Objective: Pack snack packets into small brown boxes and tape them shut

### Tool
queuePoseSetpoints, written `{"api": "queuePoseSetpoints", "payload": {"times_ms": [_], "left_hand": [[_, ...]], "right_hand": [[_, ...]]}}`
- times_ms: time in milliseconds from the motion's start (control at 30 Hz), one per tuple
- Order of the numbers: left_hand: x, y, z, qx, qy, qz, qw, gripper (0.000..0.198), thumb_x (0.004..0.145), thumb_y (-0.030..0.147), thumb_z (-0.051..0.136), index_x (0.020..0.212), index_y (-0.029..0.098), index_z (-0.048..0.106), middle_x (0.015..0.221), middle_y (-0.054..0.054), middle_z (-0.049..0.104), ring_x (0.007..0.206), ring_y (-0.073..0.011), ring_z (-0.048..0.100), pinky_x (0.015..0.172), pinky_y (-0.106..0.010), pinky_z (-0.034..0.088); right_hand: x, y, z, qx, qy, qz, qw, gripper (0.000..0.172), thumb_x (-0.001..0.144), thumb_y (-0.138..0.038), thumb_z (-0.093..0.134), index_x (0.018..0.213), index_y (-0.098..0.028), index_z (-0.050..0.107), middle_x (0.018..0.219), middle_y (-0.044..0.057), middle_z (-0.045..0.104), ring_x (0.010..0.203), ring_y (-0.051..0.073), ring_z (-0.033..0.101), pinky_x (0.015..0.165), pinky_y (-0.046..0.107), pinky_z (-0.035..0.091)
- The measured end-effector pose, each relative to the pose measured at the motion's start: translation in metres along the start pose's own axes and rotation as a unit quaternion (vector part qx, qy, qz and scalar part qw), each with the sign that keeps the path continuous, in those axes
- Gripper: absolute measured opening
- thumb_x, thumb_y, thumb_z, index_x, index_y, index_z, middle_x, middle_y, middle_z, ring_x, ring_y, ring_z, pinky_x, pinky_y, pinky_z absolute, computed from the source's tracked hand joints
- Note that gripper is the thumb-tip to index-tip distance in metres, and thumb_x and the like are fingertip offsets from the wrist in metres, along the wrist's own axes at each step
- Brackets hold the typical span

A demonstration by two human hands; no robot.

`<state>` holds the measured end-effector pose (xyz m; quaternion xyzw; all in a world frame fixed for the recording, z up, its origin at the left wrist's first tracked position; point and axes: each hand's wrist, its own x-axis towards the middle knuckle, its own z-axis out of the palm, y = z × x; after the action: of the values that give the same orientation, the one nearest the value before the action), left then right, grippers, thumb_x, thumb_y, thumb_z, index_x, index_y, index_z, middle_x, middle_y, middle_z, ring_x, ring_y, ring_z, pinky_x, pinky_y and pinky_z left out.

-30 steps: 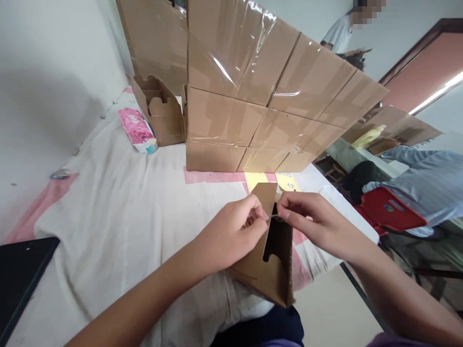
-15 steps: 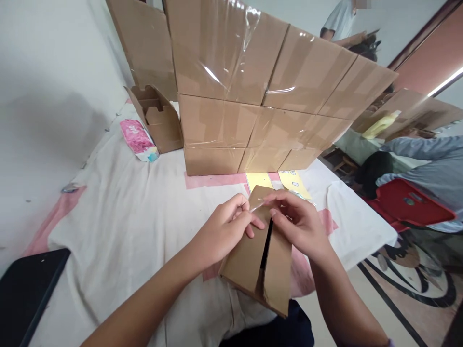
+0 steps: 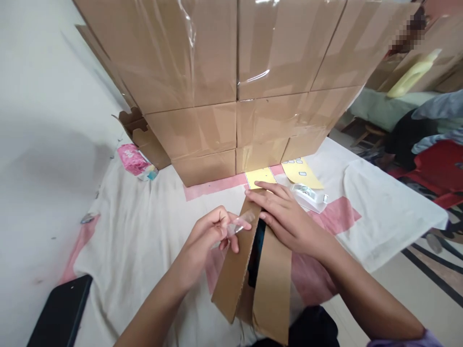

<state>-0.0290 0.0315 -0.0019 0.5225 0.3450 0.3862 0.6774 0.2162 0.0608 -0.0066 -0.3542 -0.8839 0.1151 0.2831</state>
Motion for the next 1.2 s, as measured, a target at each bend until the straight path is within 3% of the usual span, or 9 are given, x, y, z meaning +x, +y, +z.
{"api": "queuePoseSetpoints", "payload": {"times_ms": [133,200,333,467,600,700,800,900,1200], "left_hand": [[0.003,-0.003,0.0,0.013,0.006,-0.042,0.999,0.019,0.095,0.026,0.045,0.079,0.022,0.037,0.112,-0.005,0.076,0.066,-0.0133,0.066,0.061,-0.031,0.031],[0.006,-0.003,0.0,0.031,-0.004,-0.06,0.998,0.018,0.095,0.024,0.045,0.08,0.022,0.036,0.112,-0.005,0.077,0.065,-0.0126,0.066,0.062,-0.031,0.032],[0.011,0.003,-0.001,0.069,-0.002,-0.076,0.995,0.019,0.097,0.021,0.044,0.081,0.022,0.034,0.112,-0.002,0.077,0.061,-0.0098,0.064,0.062,-0.03,0.033],[0.018,0.018,0.004,0.125,-0.007,-0.071,0.99,0.019,0.099,0.023,0.044,0.081,0.023,0.036,0.096,0.003,0.075,0.078,-0.0131,0.07,0.07,-0.028,0.04],[0.022,0.027,0.018,0.208,-0.033,-0.128,0.969,0.021,0.1,0.028,0.044,0.08,0.024,0.04,0.072,0.004,0.06,0.12,-0.0216,0.065,0.086,-0.03,0.044],[0.022,0.028,0.023,0.22,-0.02,-0.151,0.964,0.02,0.099,0.027,0.042,0.08,0.025,0.039,0.072,0.004,0.058,0.124,-0.023,0.064,0.08,-0.028,0.046],[0.023,0.028,0.021,0.204,-0.028,-0.162,0.965,0.019,0.1,0.028,0.041,0.081,0.025,0.037,0.071,0.003,0.06,0.124,-0.0238,0.064,0.072,-0.026,0.045],[0.024,0.026,0.016,0.187,-0.032,-0.163,0.968,0.019,0.1,0.027,0.041,0.081,0.025,0.037,0.069,0.004,0.058,0.116,-0.0227,0.067,0.068,-0.025,0.044],[0.023,0.018,0.013,0.169,-0.023,-0.15,0.974,0.03,0.102,0.043,0.044,0.079,0.025,0.039,0.069,0.001,0.06,0.119,-0.0237,0.066,0.06,-0.023,0.039]], "right_hand": [[-0.004,0.002,0.007,0.051,0.068,-0.002,0.996,0.039,0.1,-0.016,0.051,0.137,-0.026,0.058,0.127,0.005,0.073,0.131,0.027,0.057,0.117,0.056,0.032],[-0.008,0.003,0.012,0.071,0.119,0.027,0.99,0.045,0.094,-0.009,0.052,0.134,-0.029,0.06,0.116,0.001,0.076,0.128,0.026,0.059,0.119,0.057,0.027],[-0.013,0.004,0.014,0.121,0.161,0.091,0.975,0.077,0.083,-0.001,0.051,0.153,-0.032,0.042,0.128,0.003,0.071,0.136,0.027,0.05,0.114,0.054,0.037],[-0.013,0.006,0.011,0.145,0.143,0.077,0.976,0.084,0.082,0.0,0.051,0.157,-0.035,0.036,0.129,0.002,0.07,0.135,0.027,0.05,0.113,0.054,0.039],[-0.017,0.01,0.022,0.191,0.243,0.055,0.949,0.067,0.087,0.0,0.049,0.145,-0.033,0.052,0.104,0.0,0.078,0.128,0.027,0.056,0.109,0.056,0.042],[-0.024,0.017,0.034,0.212,0.311,0.025,0.926,0.052,0.088,-0.001,0.049,0.126,-0.032,0.065,0.106,0.002,0.079,0.134,0.029,0.055,0.11,0.06,0.042],[-0.027,0.025,0.039,0.214,0.317,-0.013,0.924,0.044,0.084,-0.002,0.053,0.113,-0.03,0.069,0.107,0.003,0.079,0.11,0.028,0.07,0.112,0.064,0.041],[-0.026,0.031,0.04,0.206,0.3,-0.055,0.93,0.034,0.079,-0.004,0.054,0.1,-0.026,0.07,0.1,0.004,0.079,0.085,0.025,0.073,0.108,0.065,0.045],[-0.021,0.039,0.045,0.173,0.307,-0.109,0.93,0.024,0.082,-0.012,0.05,0.09,-0.022,0.071,0.089,0.008,0.08,0.109,0.034,0.068,0.093,0.06,0.053]]}}
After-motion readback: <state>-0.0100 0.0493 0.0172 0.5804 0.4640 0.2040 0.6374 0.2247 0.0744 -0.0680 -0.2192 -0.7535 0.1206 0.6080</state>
